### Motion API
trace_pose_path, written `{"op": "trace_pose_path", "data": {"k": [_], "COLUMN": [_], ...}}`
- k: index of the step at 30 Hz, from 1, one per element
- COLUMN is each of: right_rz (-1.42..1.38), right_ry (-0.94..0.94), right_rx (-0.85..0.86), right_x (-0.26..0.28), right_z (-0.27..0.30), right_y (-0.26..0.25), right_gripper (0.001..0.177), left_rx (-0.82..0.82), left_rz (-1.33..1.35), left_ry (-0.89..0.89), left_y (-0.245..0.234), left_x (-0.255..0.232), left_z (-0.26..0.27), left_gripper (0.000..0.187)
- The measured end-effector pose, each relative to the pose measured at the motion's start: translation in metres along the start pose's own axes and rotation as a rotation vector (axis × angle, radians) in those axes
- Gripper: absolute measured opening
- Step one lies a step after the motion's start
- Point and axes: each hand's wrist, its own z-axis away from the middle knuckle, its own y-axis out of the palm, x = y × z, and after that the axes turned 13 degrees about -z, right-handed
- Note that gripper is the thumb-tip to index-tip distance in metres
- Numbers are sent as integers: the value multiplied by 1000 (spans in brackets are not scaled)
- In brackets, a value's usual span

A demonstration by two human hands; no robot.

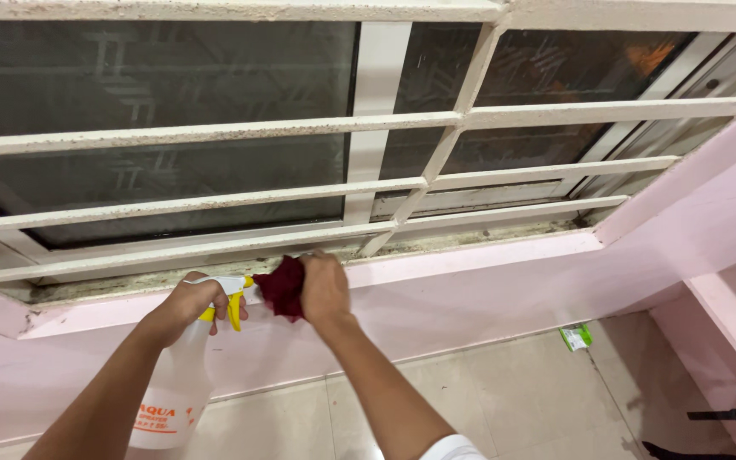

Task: The person cleans the bottom horizontal bar of a white metal window frame. They repeatedly spray a cleaning solution from a white bottle onto the frame and wipe it with a red cloth. The person moves along the length of the frame, treating different sections sequentially.

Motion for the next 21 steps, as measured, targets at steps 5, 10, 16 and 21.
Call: {"op": "trace_pose_path", "data": {"k": [5,10,16,21], "right_rz": [91,-15,98,87], "right_ry": [-51,-52,-37,-69], "right_rx": [172,230,40,-31], "right_x": [23,30,-10,-31], "right_z": [4,6,2,1], "right_y": [31,2,-28,-55], "right_gripper": [26,56,44,33], "left_rx": [-37,-85,-22,-110], "left_rz": [-14,-27,9,62], "left_ry": [48,0,22,-51], "left_y": [-2,-1,1,10], "left_x": [27,20,1,4], "left_z": [-23,-16,4,6], "left_gripper": [20,16,20,25]}}
